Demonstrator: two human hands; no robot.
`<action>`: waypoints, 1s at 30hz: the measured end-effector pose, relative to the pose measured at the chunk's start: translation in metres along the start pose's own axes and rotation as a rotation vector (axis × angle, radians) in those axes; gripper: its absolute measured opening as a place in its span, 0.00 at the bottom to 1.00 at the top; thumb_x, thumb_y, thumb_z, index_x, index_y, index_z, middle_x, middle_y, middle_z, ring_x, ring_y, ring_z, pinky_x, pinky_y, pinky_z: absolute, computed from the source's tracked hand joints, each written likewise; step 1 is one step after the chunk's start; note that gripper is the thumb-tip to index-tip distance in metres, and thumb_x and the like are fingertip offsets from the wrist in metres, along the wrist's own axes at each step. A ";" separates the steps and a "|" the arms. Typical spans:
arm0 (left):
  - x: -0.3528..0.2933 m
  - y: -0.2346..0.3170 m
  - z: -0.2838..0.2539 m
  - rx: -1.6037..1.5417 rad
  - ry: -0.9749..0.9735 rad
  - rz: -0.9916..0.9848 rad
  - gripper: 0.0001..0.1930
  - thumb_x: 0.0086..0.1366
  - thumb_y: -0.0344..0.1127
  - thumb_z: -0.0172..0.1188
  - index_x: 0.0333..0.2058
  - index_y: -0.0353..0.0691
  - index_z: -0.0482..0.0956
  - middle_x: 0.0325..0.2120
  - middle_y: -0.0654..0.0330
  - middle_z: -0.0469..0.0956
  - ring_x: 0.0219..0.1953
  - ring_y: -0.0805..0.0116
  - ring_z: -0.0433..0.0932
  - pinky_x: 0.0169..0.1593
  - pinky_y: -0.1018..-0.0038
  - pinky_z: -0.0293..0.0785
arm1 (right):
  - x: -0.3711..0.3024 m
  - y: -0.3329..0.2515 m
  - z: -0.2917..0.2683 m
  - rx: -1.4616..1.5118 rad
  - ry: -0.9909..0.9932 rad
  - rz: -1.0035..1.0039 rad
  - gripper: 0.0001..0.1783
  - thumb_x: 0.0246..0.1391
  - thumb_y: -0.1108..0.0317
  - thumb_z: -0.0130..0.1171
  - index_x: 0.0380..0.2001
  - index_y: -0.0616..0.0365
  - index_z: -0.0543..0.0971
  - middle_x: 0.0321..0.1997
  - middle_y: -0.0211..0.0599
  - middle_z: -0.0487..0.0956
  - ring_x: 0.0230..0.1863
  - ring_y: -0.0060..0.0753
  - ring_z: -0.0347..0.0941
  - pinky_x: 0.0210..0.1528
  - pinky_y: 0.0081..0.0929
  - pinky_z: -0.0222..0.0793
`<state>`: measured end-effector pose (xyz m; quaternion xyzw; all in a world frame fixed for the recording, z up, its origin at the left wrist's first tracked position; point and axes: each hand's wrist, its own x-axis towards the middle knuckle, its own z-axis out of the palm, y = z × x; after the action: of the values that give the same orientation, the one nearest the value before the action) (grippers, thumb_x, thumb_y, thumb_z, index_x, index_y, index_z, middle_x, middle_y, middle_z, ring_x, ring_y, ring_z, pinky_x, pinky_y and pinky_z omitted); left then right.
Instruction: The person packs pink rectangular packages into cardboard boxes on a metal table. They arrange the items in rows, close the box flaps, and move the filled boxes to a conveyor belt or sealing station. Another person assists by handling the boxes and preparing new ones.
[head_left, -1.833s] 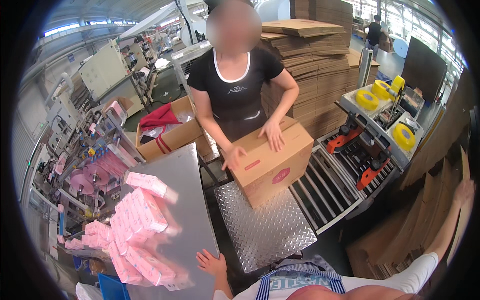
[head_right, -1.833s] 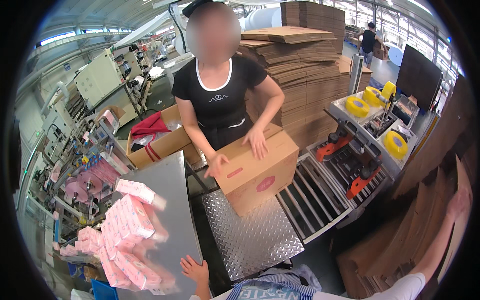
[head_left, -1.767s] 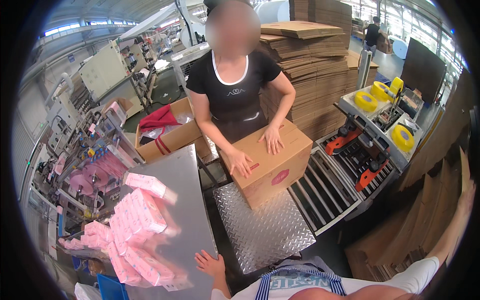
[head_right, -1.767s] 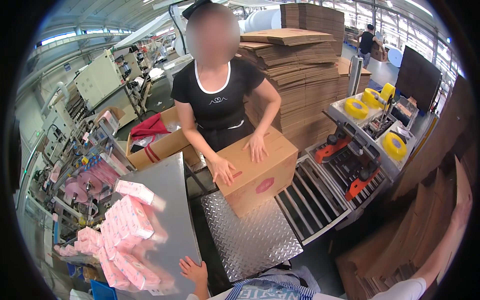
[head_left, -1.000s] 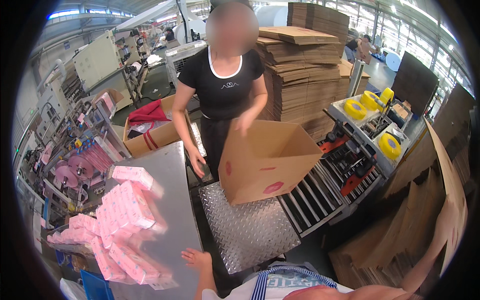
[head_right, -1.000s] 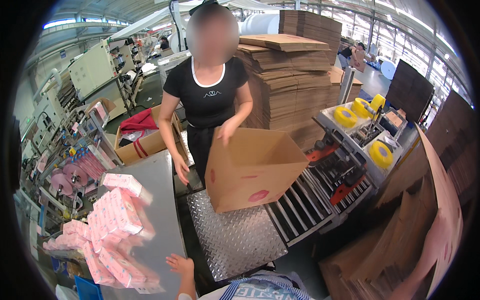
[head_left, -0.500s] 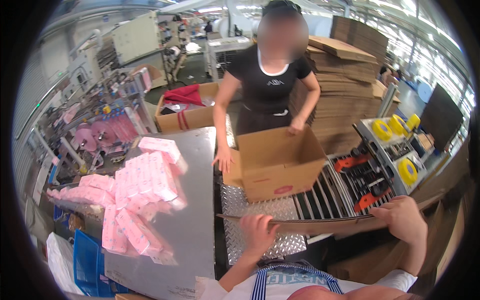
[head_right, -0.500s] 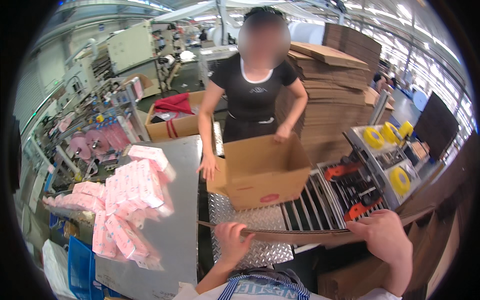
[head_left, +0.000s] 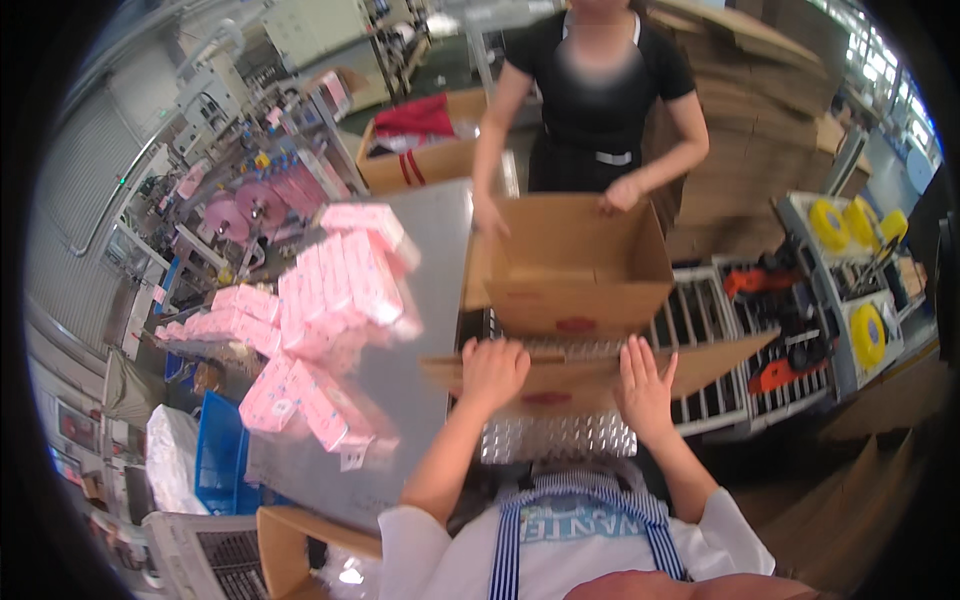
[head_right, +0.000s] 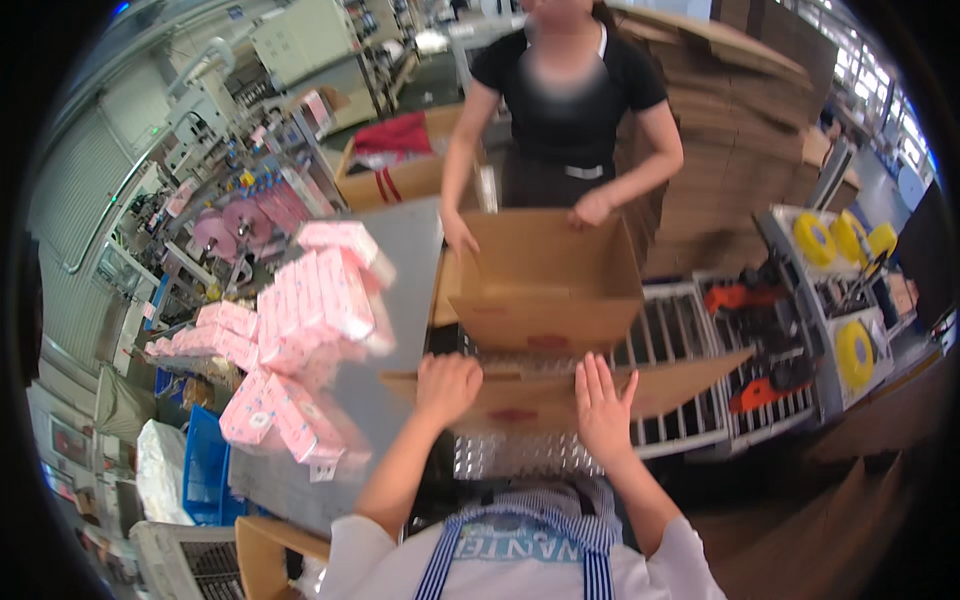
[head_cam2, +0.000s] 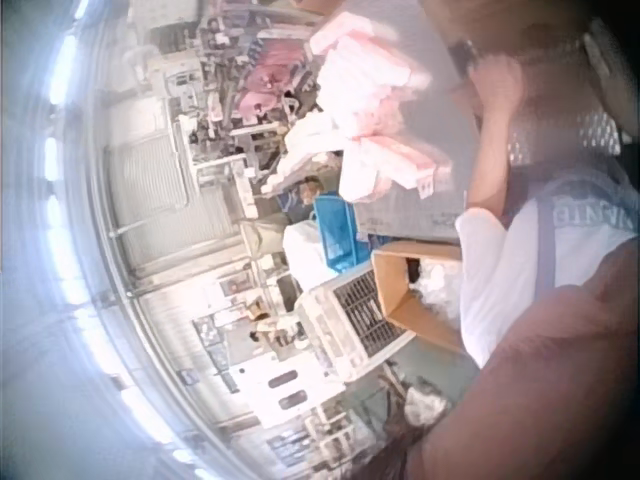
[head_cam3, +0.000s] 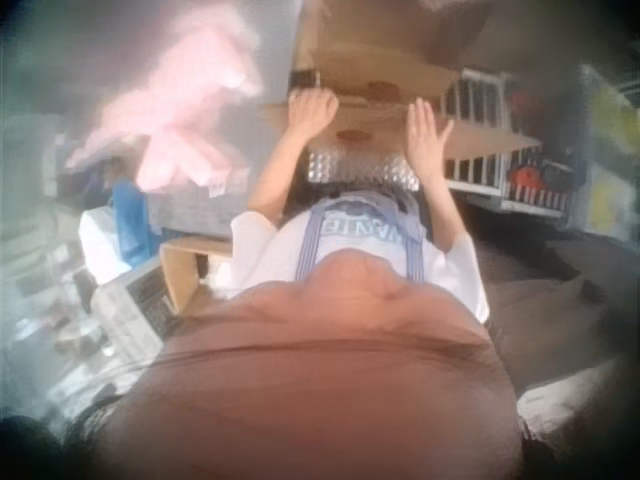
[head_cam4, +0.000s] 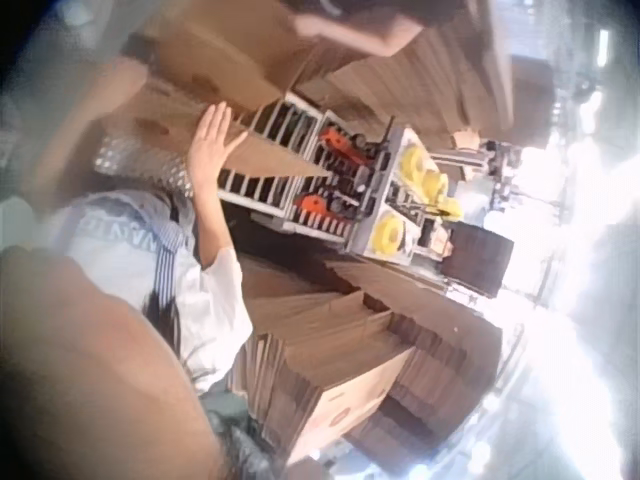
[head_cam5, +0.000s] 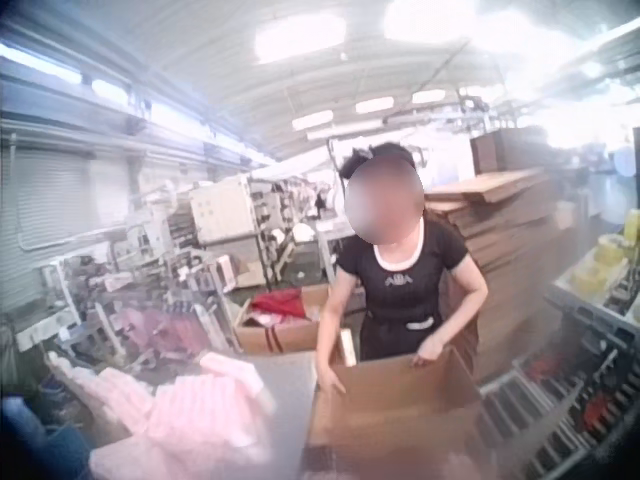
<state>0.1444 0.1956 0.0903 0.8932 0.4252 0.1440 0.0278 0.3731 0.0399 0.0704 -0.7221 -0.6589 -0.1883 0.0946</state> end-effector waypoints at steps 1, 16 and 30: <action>0.013 -0.002 0.001 0.010 0.008 0.000 0.13 0.61 0.45 0.48 0.32 0.44 0.77 0.31 0.57 0.77 0.38 0.57 0.75 0.51 0.55 0.61 | -0.001 0.004 0.001 0.045 -0.020 -0.001 0.41 0.41 0.63 0.63 0.60 0.61 0.61 0.66 0.42 0.59 0.69 0.41 0.51 0.67 0.64 0.34; -0.004 -0.053 -0.038 -0.221 -0.594 -0.319 0.14 0.60 0.43 0.53 0.31 0.35 0.78 0.32 0.44 0.77 0.36 0.46 0.76 0.41 0.57 0.72 | -0.042 0.112 -0.118 0.818 -0.638 0.095 0.06 0.37 0.68 0.66 0.20 0.49 0.78 0.24 0.26 0.76 0.34 0.34 0.73 0.42 0.32 0.65; -0.056 0.020 0.154 -0.399 -0.133 0.212 0.12 0.54 0.38 0.57 0.35 0.43 0.82 0.44 0.56 0.77 0.47 0.56 0.74 0.53 0.60 0.66 | -0.053 0.090 0.012 0.404 -1.163 -0.034 0.32 0.52 0.38 0.51 0.49 0.52 0.75 0.56 0.50 0.68 0.59 0.52 0.60 0.59 0.51 0.55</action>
<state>0.1689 0.1511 -0.0670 0.9171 0.2894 0.1682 0.2164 0.4603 -0.0138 0.0486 -0.6638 -0.6366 0.3635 -0.1482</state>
